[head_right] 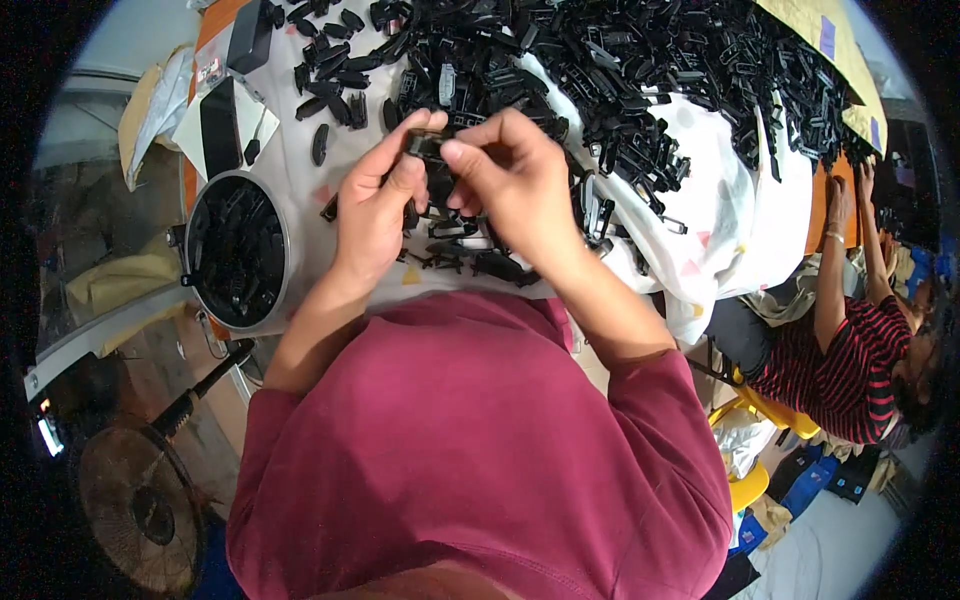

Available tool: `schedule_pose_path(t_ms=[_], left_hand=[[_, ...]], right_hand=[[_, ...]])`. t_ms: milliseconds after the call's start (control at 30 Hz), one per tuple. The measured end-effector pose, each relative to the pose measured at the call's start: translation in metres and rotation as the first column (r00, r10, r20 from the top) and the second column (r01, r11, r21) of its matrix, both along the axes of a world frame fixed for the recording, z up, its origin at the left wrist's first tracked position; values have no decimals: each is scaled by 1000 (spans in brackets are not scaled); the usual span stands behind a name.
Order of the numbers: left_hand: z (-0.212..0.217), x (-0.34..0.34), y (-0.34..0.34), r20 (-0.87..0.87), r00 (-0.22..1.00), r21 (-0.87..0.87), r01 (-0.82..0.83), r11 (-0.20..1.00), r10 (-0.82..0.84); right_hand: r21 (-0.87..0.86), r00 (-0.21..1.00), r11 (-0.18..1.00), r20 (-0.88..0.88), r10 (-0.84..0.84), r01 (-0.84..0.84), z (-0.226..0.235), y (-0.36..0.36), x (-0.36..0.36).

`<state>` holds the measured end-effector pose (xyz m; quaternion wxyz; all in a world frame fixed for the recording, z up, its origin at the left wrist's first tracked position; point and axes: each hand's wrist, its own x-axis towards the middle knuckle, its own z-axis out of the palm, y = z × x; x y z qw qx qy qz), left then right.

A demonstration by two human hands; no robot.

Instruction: Sorting and inspecting small black plastic or metal hardware components on a table.

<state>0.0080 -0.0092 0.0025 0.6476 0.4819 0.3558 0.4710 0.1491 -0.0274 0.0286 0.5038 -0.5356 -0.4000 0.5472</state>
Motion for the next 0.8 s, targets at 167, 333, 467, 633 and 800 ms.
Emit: schedule_pose_path(t_ms=[167,333,467,633,800], left_hand=[[1,2,3,44,999,-88,19,996,-15],[-11,-17,-2,229,972,-245,113,963,-56],[-19,-46,18,351,873,-513,-123,849,339],[-19,-76,47,228,791,-375,-467,801,568],[-29,-60,63,-641,657,164,-388,907,397]], right_hand=[[194,876,972,483,24,-133,-17,-5,6],[42,934,948,192,301,-314,-14,-12,8],[195,419,944,905,-70,-264,-23,20,63],[115,281,971,958,-52,-211,-28,26,106],[12,233,990,972,22,-144,-23,14,111]])
